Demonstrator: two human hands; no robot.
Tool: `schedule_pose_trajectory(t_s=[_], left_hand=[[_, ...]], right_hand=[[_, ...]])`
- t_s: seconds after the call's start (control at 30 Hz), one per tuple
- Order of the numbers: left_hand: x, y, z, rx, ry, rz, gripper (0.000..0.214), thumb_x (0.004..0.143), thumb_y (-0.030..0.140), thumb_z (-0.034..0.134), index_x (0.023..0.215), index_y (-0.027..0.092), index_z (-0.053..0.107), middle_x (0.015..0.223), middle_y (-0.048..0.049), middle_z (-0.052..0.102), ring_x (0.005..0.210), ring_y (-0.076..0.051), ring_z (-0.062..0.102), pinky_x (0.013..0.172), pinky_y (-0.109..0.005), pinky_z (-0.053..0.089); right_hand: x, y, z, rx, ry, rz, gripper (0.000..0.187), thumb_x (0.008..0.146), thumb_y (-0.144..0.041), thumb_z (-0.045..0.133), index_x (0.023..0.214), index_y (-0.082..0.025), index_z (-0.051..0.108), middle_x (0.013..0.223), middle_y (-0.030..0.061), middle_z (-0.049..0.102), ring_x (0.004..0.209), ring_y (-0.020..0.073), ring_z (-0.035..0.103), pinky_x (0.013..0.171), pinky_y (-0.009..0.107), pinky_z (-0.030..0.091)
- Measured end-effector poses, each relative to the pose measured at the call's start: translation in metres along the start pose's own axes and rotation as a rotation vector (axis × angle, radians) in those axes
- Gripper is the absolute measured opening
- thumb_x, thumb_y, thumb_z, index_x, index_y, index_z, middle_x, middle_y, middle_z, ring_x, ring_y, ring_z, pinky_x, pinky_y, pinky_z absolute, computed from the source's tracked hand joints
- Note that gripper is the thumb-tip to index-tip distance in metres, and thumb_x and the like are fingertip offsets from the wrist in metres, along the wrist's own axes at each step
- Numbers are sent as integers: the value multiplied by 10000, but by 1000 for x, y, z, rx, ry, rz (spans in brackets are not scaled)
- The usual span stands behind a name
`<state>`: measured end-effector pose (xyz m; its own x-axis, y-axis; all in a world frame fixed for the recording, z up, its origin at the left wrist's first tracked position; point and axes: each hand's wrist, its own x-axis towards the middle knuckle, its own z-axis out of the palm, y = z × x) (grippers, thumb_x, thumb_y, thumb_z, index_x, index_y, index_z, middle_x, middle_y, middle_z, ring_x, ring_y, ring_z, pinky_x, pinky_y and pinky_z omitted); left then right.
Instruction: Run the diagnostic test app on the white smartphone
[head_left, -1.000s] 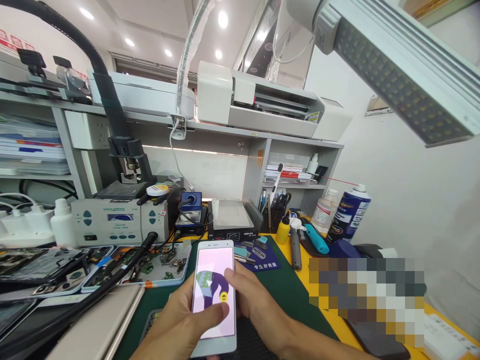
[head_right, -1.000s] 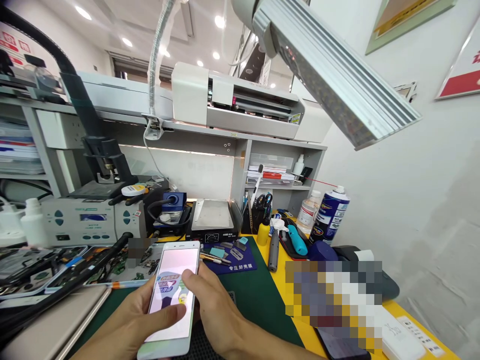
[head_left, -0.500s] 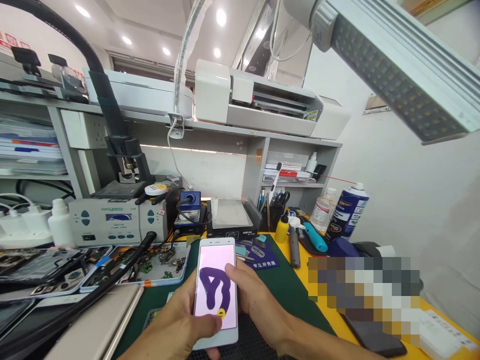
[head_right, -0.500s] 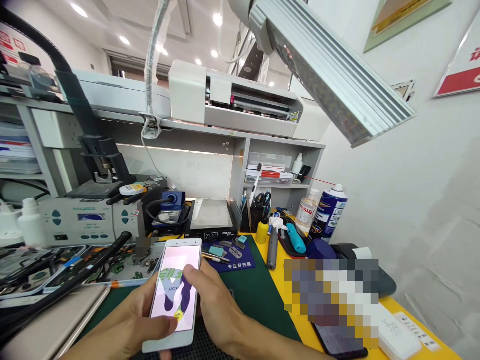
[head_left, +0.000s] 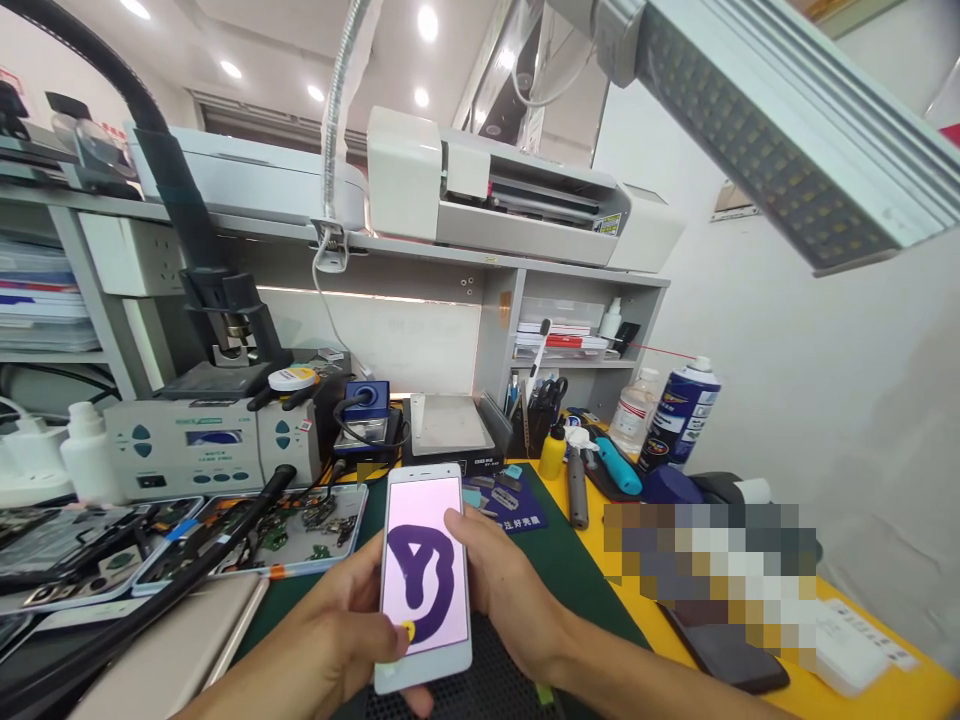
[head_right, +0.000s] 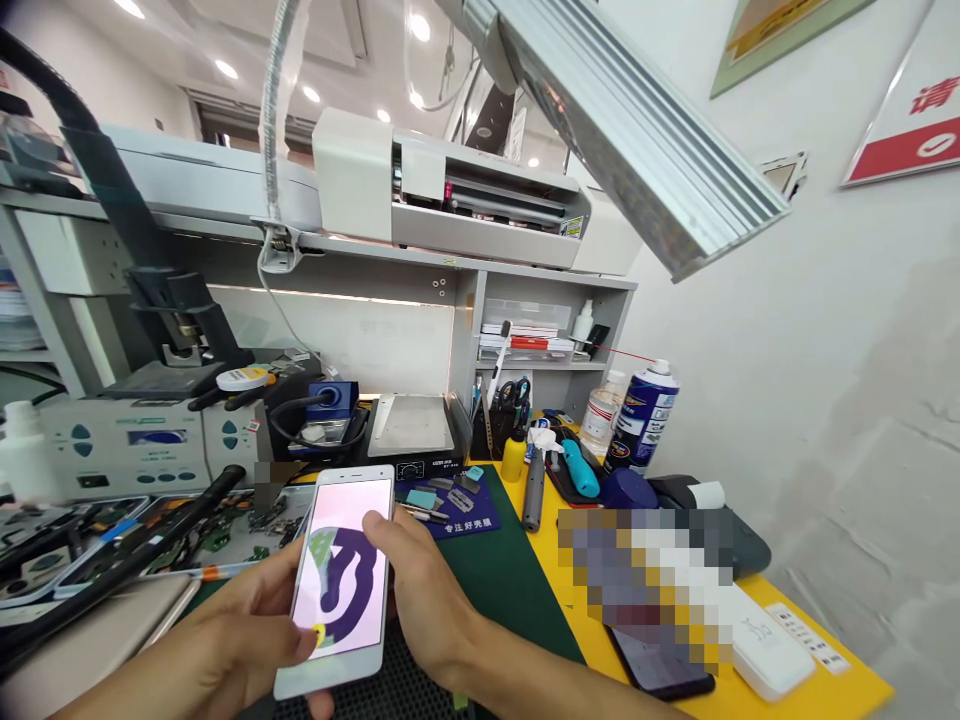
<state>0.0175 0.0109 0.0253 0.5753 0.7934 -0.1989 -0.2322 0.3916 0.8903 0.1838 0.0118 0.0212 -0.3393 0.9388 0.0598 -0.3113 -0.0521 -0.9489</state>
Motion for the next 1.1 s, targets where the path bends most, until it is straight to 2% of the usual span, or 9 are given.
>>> schedule_pose_trajectory(t_s=[0.07, 0.2, 0.33, 0.6, 0.83, 0.97, 1.1], left_hand=[[1, -1, -2, -22, -21, -1, 899, 673, 24, 637, 1471, 205, 263, 946, -68, 682, 838, -268, 658, 598, -379, 559], [4, -2, -7, -50, -70, -4, 734, 690, 29, 604, 1387, 162, 419, 965, -106, 687, 929, -343, 676, 618, -408, 563], [5, -1, -7, -78, -65, -17, 624, 712, 40, 587, 1321, 145, 498, 896, -84, 669, 880, -321, 671, 613, -417, 567], [0, 4, 2, -86, 5, -21, 525, 852, 160, 540, 1368, 139, 441, 898, -118, 687, 784, -285, 651, 602, -423, 542], [-1, 6, 5, -112, 15, -25, 400, 883, 213, 531, 1277, 147, 529, 901, -99, 664, 782, -281, 646, 594, -414, 537], [-2, 7, 6, -136, 16, -31, 423, 892, 235, 539, 1307, 157, 512, 952, -107, 667, 805, -283, 646, 589, -407, 537], [-1, 7, 8, -137, 46, -32, 533, 904, 278, 547, 1406, 164, 410, 911, -93, 660, 790, -284, 640, 559, -397, 531]], right_hand=[[0, -2, 0, 13, 11, 21, 444, 930, -536, 563, 1141, -151, 632, 878, 68, 689, 726, 195, 614, 688, 303, 434], [0, -1, 0, 26, 27, 30, 455, 911, -541, 585, 1136, -149, 639, 866, 66, 697, 710, 195, 610, 685, 304, 427], [2, 3, -2, 28, 22, 27, 466, 921, -551, 564, 1142, -151, 655, 877, 69, 702, 717, 197, 608, 697, 309, 434], [2, 4, -4, 42, -1, 20, 420, 982, -479, 502, 1211, -156, 644, 938, 73, 705, 779, 211, 636, 771, 346, 468], [1, 3, -3, 46, -5, 13, 406, 1000, -461, 489, 1219, -156, 642, 936, 72, 707, 809, 213, 645, 802, 351, 466], [0, 3, -2, 37, 5, 23, 403, 1007, -452, 479, 1225, -155, 642, 946, 74, 704, 815, 213, 643, 780, 341, 457], [-1, 3, -1, 30, -18, -12, 391, 1014, -429, 482, 1257, -159, 628, 974, 73, 695, 820, 209, 638, 789, 347, 469]])
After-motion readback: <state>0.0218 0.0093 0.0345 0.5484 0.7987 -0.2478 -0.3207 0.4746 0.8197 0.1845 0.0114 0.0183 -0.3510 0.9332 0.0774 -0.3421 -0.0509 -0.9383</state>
